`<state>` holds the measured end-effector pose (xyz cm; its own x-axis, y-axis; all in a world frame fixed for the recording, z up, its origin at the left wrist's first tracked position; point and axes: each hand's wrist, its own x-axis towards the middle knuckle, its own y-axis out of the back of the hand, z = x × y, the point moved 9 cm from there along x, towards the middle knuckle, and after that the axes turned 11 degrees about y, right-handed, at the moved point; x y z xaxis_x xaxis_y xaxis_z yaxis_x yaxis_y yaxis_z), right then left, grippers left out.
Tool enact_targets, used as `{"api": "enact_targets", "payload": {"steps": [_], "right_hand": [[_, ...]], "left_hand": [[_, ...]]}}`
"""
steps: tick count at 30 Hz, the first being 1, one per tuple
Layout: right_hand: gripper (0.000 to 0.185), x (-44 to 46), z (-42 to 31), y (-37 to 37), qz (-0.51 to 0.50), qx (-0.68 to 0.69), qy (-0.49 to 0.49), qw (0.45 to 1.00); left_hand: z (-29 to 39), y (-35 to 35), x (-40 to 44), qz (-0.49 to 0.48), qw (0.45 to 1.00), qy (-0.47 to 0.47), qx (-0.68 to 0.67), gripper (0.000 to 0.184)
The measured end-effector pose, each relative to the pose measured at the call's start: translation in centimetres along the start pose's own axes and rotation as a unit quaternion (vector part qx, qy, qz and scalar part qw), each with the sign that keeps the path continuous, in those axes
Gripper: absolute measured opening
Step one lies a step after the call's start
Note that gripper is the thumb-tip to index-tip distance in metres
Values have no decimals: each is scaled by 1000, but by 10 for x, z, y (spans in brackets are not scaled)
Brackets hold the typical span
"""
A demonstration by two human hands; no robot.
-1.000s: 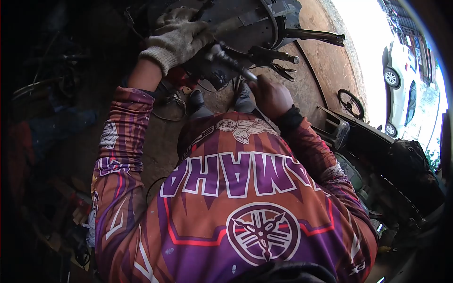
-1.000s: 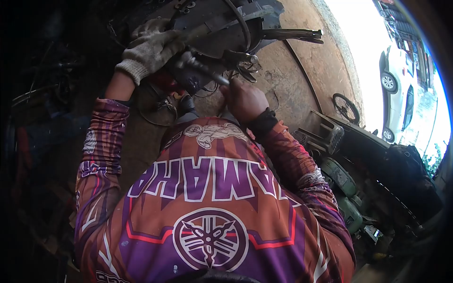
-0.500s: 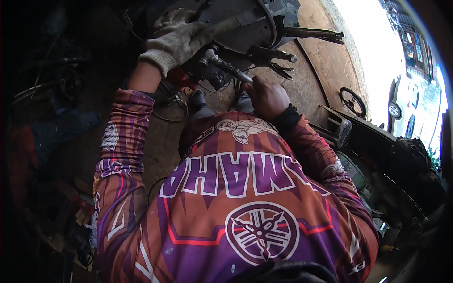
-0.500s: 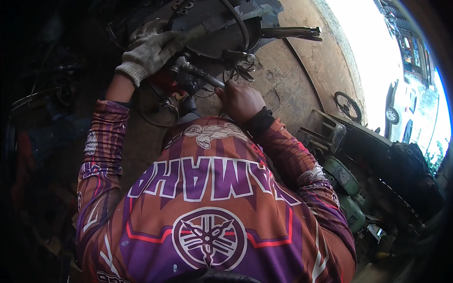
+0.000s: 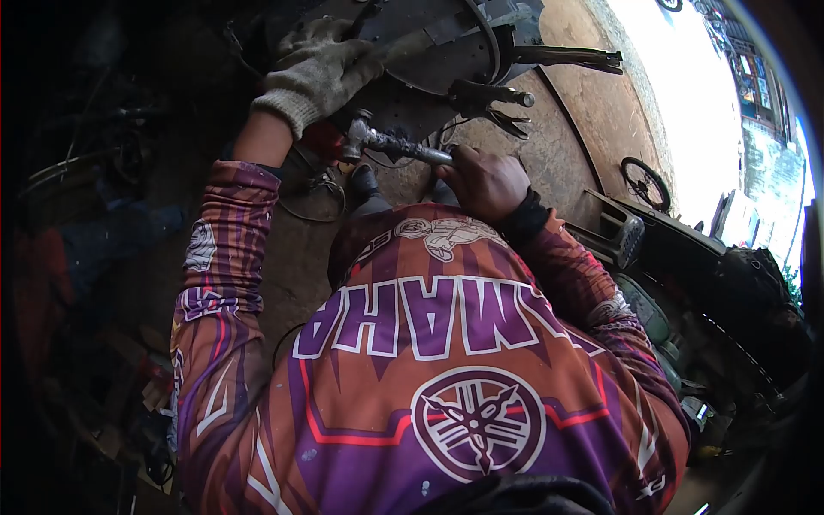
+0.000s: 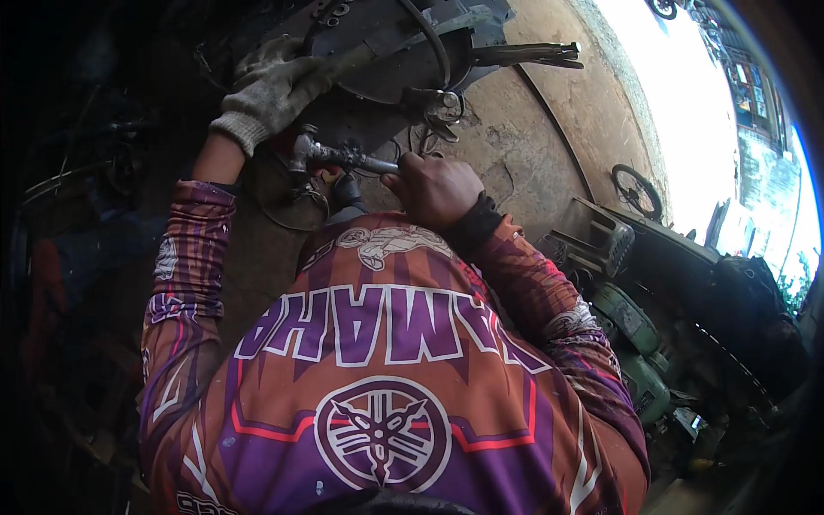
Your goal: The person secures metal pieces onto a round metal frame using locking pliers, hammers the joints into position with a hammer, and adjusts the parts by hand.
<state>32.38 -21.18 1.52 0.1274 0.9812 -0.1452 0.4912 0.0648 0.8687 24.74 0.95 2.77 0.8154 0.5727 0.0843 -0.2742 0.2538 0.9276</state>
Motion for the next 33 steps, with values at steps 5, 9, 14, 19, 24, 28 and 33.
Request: {"api": "enact_targets", "payload": {"steps": [5, 9, 14, 19, 24, 28, 33], "right_hand": [[40, 9, 9, -4, 67, -1, -47, 997], [41, 2, -10, 4, 0, 3, -8, 1000], [40, 16, 11, -12, 50, -7, -61, 997], [38, 4, 0, -18, -10, 13, -25, 1000], [36, -14, 19, -18, 2, 44, 24, 999], [33, -39, 46, -28, -6, 39, 2, 999], [34, -95, 79, -31, 23, 109, -69, 991]], "left_hand": [[0, 0, 2, -12, 999, -7, 40, 48], [-3, -1, 0, 44, 998, -15, 50, 48], [-5, 0, 1, 16, 999, -14, 32, 48], [-9, -4, -1, 25, 1000, 2, 18, 45], [-5, 7, -14, 112, 992, -21, 52, 40], [-27, -2, -22, 47, 995, 88, 29, 37], [-36, 0, -17, 43, 993, 85, -63, 40]]}}
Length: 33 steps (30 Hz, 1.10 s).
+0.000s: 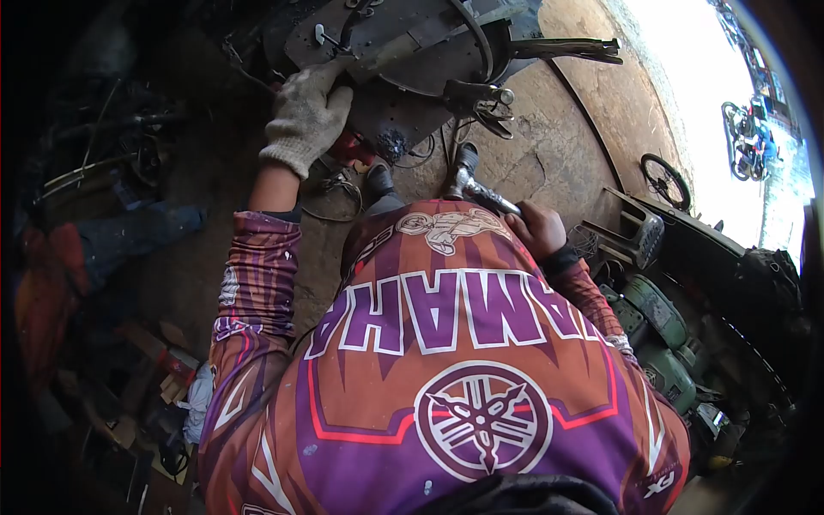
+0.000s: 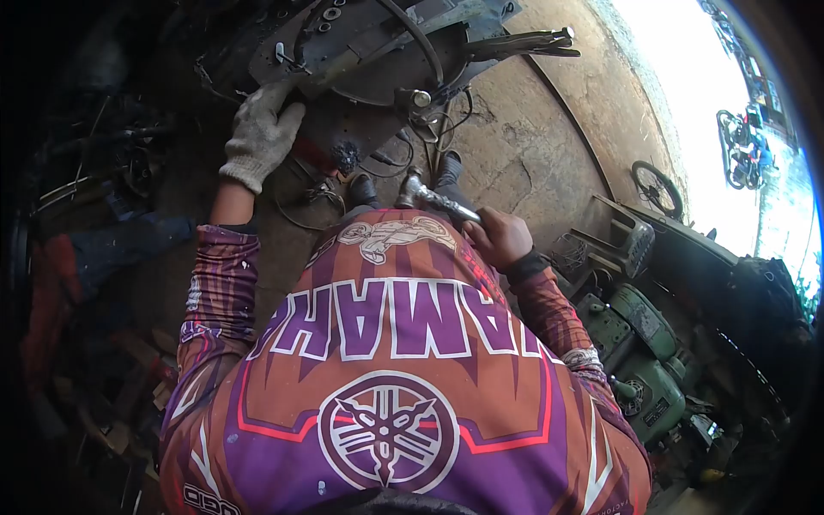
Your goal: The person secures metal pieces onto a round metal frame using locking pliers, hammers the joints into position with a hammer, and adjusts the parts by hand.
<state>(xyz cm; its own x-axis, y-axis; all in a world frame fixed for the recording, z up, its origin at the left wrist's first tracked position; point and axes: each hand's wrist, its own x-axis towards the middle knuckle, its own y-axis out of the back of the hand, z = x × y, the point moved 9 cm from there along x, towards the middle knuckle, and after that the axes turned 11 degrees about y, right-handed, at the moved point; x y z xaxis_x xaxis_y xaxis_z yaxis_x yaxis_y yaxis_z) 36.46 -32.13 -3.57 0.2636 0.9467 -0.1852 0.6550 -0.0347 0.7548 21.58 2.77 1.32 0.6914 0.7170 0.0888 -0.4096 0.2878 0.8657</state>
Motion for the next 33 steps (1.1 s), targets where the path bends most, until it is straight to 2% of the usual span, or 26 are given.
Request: {"api": "enact_targets", "payload": {"steps": [1, 5, 7, 9, 12, 13, 16, 19, 22, 24, 25, 27, 31, 33], "right_hand": [[34, -8, 6, -1, -1, 4, 2, 1000], [38, -38, 71, -3, 32, 26, -147, 988], [40, -38, 89, -8, 125, 103, -153, 975], [44, -32, 115, -12, 140, 147, -192, 960], [43, -6, 137, -4, 181, 155, -191, 952], [37, 0, 144, -15, 182, 205, -213, 938], [25, 38, 166, -8, 186, 279, -198, 921], [22, 91, 160, 19, 186, 321, -205, 906], [24, 149, 162, 44, 196, 328, -148, 912], [26, 179, 159, 50, 179, 353, -134, 909], [26, 192, 153, 53, 177, 369, -122, 904], [26, 207, 134, 53, 178, 376, -65, 907], [31, 208, 112, 22, 176, 461, -50, 868], [34, 200, 97, 13, 178, 463, -90, 863]], "left_hand": [[-4, 0, 3, -24, 999, 16, -39, 40], [-14, 4, 8, -66, 992, 62, -91, 43], [-24, 9, 4, -58, 994, 78, -52, 44], [-35, 12, 4, -53, 994, 97, -10, 46], [-62, 24, 2, -27, 987, 155, -39, 45], [-76, 25, -9, -41, 982, 183, -37, 47], [-97, 29, -9, -65, 970, 235, -9, 49], [-123, 36, -16, -72, 956, 284, 18, 50], [-148, 43, -21, -47, 953, 296, 46, 49], [-155, 53, -29, 11, 958, 283, 32, 48], [-158, 53, -32, 7, 957, 289, 30, 48], [-163, 62, -31, 63, 951, 303, 23, 46], [-154, 64, -21, 87, 961, 261, 33, 43], [-145, 69, -14, 115, 964, 239, 31, 41]]}}
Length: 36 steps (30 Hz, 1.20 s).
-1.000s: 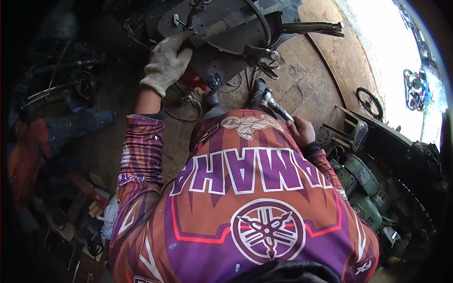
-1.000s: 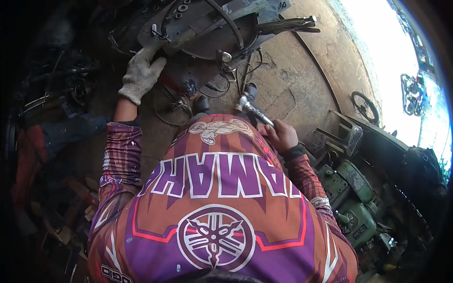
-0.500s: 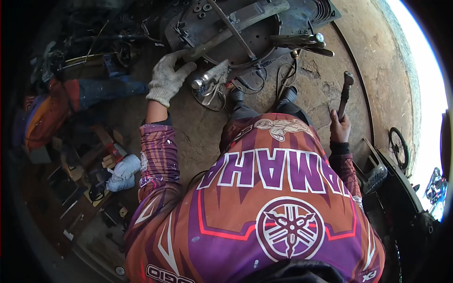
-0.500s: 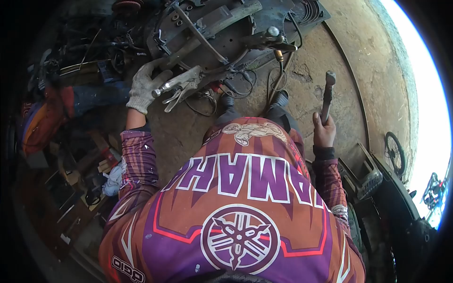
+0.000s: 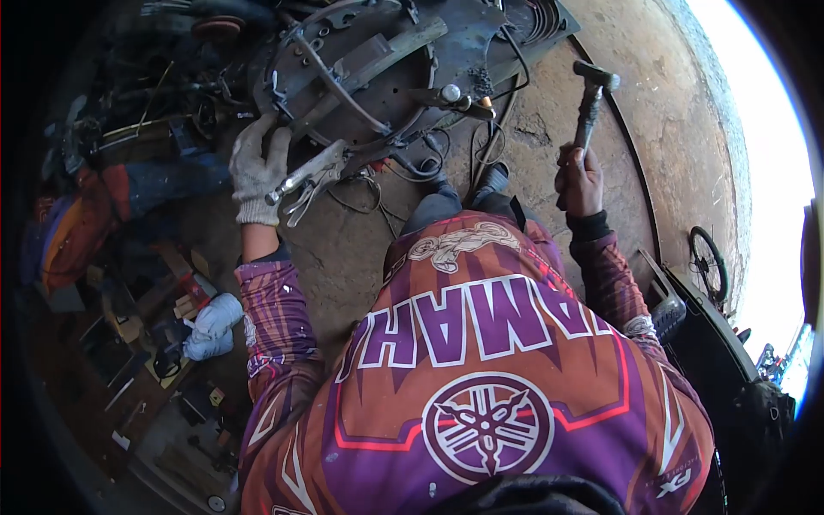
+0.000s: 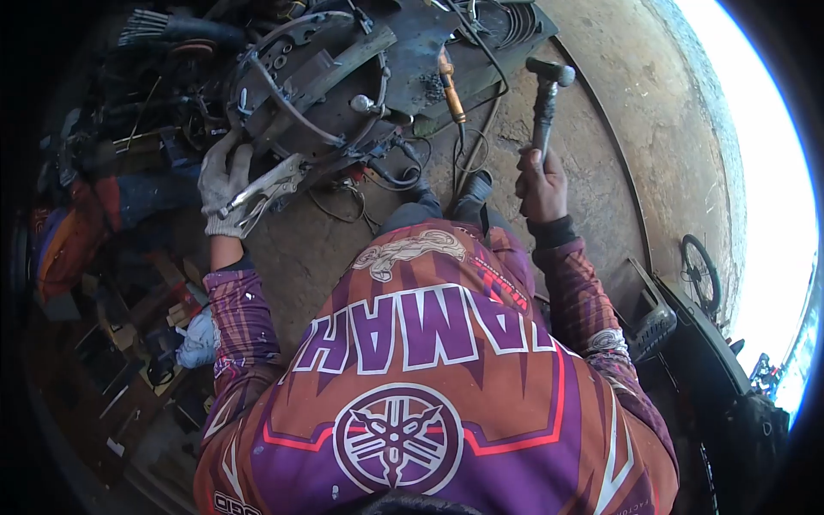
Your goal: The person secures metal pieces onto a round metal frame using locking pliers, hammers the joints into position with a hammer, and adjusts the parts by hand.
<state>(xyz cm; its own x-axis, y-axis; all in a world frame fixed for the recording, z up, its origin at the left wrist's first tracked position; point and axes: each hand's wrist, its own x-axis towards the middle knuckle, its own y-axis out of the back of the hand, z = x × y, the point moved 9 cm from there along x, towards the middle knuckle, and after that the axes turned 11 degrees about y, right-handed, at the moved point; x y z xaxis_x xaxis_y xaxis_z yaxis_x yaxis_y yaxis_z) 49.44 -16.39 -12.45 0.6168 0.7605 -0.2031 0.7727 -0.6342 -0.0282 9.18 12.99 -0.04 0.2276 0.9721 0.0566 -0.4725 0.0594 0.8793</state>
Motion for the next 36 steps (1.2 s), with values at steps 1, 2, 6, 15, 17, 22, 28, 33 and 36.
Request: {"api": "enact_targets", "payload": {"steps": [1, 2, 6, 15, 17, 22, 28, 33, 36], "right_hand": [[35, -11, 4, -6, -13, 19, 9, 1000], [37, -18, 3, -14, -27, 39, 15, 999], [41, -35, -19, -27, -23, -5, 32, 999], [34, -19, -4, -44, -131, 106, -98, 981], [33, -7, -10, -41, -161, 87, -90, 979], [32, 20, -21, -34, -207, 57, -76, 974], [34, 22, -15, -36, -254, 85, -151, 952], [34, 32, -20, -44, -286, 42, -123, 949], [34, 33, -22, -47, -293, 52, -140, 944]], "left_hand": [[7, 4, -7, 17, 1000, -23, -2, 39], [14, 5, -9, 32, 999, -44, -2, 37], [49, -24, -17, -23, 978, -158, 137, 44], [59, -56, -15, -179, 982, 56, -16, 47], [31, -66, -14, -177, 982, 60, 20, 44], [54, -53, -7, -246, 955, 85, 143, 38], [178, 26, 37, -111, 979, -31, 170, 31], [293, -87, 37, -156, 902, -320, 245, 35], [290, -128, 41, -162, 873, -351, 297, 35]]}}
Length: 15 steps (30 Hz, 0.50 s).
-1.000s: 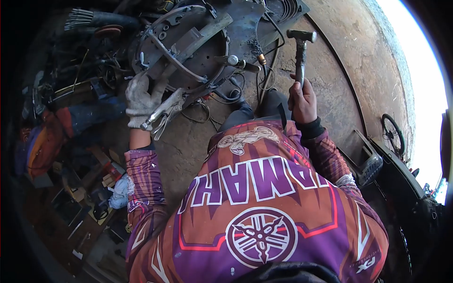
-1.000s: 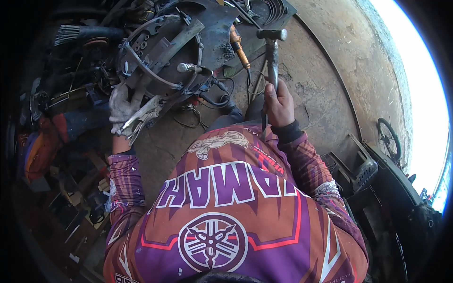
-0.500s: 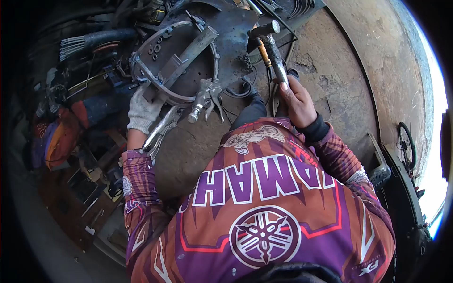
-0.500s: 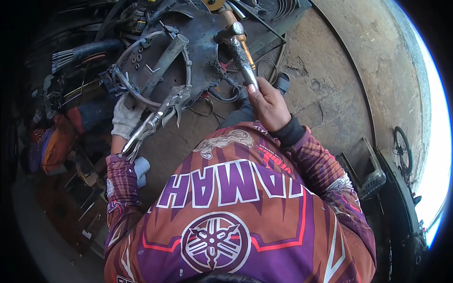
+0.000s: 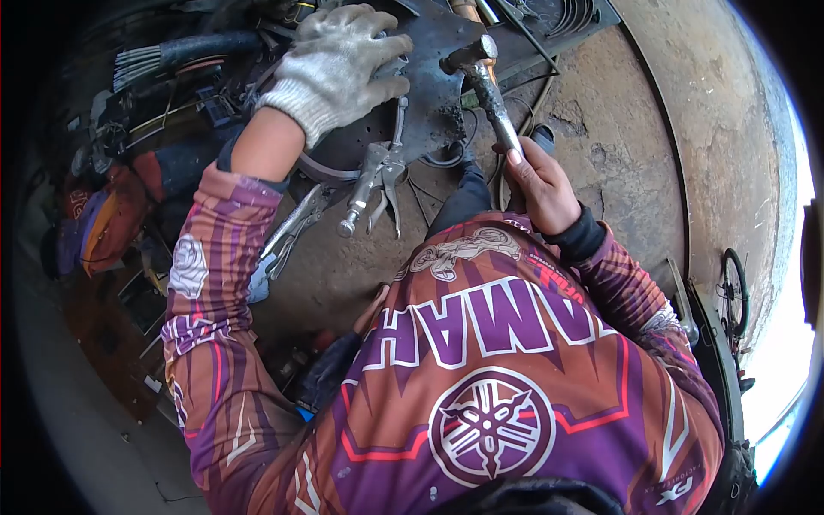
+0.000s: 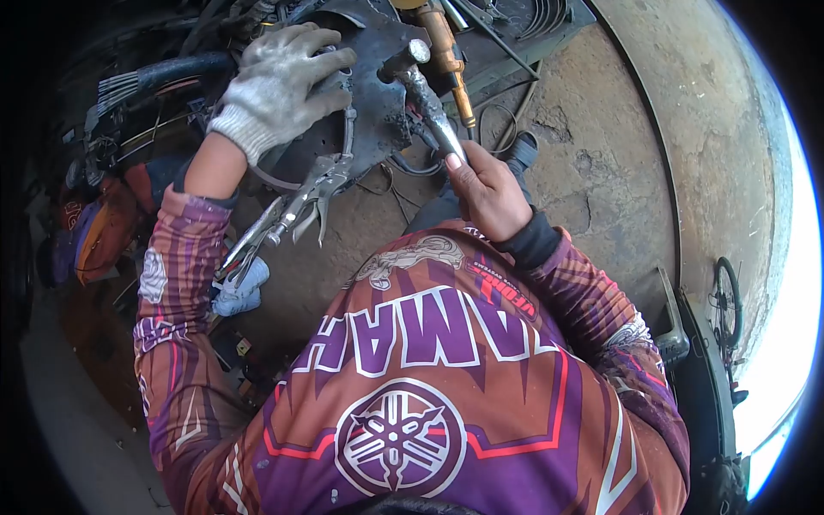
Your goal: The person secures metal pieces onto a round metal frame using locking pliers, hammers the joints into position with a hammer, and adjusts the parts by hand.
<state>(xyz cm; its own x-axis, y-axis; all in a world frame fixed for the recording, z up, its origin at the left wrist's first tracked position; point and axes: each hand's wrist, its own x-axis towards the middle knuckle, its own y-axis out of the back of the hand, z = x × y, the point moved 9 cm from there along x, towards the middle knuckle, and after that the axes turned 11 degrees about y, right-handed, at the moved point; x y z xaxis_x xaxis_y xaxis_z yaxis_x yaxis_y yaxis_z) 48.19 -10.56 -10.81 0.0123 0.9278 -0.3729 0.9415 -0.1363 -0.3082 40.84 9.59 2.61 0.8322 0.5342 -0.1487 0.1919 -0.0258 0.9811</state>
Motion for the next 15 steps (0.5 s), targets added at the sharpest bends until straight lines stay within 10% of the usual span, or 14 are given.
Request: {"api": "enact_targets", "payload": {"steps": [15], "right_hand": [[33, 10, 11, -22, -12, 76, -36, 996]], "left_hand": [[-24, -9, 21, -104, 992, 19, -74, 31]]}}
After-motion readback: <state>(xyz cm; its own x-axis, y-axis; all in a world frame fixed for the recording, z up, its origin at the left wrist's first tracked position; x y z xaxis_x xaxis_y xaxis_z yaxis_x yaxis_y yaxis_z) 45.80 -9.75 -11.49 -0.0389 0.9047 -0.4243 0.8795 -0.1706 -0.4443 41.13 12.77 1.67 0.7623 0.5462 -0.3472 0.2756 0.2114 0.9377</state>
